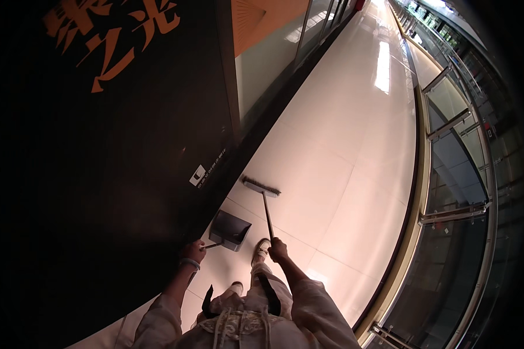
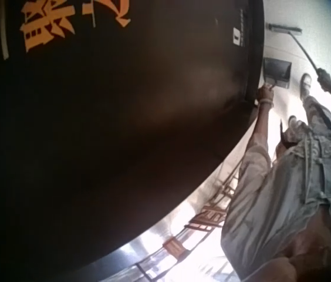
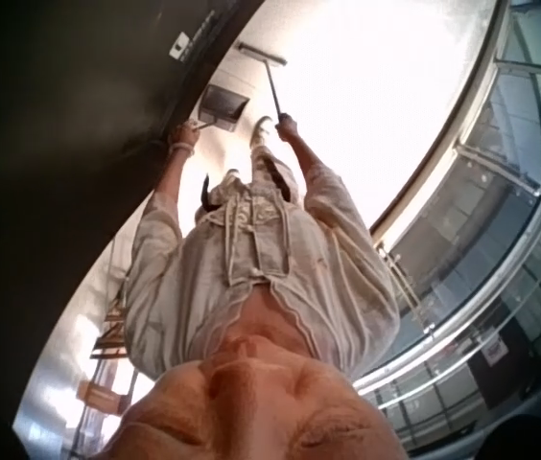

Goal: Sweeping the floor of a hallway using a broom and dustpan.

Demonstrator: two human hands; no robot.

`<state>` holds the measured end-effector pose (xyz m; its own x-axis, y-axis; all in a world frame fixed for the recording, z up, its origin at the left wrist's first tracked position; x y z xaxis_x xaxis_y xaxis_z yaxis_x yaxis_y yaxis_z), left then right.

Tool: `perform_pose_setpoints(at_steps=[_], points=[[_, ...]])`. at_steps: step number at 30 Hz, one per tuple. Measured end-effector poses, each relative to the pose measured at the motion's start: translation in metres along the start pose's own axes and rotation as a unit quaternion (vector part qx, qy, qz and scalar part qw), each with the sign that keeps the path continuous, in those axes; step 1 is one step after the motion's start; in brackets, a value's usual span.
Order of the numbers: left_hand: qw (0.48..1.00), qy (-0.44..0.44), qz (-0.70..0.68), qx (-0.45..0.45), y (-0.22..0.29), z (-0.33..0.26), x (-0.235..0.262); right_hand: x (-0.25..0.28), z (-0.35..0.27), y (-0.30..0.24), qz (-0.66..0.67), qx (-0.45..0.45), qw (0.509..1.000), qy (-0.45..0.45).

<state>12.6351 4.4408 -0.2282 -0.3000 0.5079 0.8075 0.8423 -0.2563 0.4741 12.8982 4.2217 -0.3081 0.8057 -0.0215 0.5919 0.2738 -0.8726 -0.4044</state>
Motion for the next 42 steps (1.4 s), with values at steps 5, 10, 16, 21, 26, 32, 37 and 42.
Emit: perform_pose_setpoints(at_steps=[5,10,16,21,26,32,37,42], points=[[0.999,-0.034,0.001,0.024,-0.011,0.028,-0.009,-0.007,-0.030,-0.022,0.018,0.003,0.984,-0.177],[0.992,-0.025,-0.124,0.014,-0.026,0.068,0.005,0.086,-0.041,-0.019,0.114,-0.087,0.962,-0.232],[0.996,-0.058,-0.054,-0.045,0.010,0.110,0.028,0.106,0.013,-0.064,0.131,-0.053,0.986,-0.086],[0.991,-0.050,-0.053,-0.109,0.035,0.145,0.038,0.076,0.080,-0.080,0.055,-0.016,0.997,0.042],[0.997,-0.016,-0.039,-0.063,-0.014,0.165,0.050,0.001,0.045,-0.134,0.063,-0.028,0.991,-0.115],[0.996,-0.019,-0.021,-0.089,0.013,0.196,0.067,0.059,-0.005,-0.104,0.254,-0.091,0.943,-0.197],[0.992,-0.043,-0.049,-0.108,0.040,0.202,0.066,0.102,-0.005,-0.066,0.303,-0.105,0.940,-0.118],[0.989,-0.053,-0.042,-0.132,0.078,0.218,0.050,0.157,0.049,-0.053,0.288,-0.137,0.947,-0.026]])
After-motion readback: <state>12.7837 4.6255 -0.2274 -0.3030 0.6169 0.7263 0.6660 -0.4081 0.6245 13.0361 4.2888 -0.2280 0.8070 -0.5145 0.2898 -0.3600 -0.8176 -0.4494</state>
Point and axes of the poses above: each hand's wrist, its own z-axis towards the middle knuckle, its own x-axis out of the back of the hand, y = z × x, the point moved 9 cm from there along z, towards the middle knuckle, and after that the axes turned 12 degrees about -z, right-handed, at the moved point
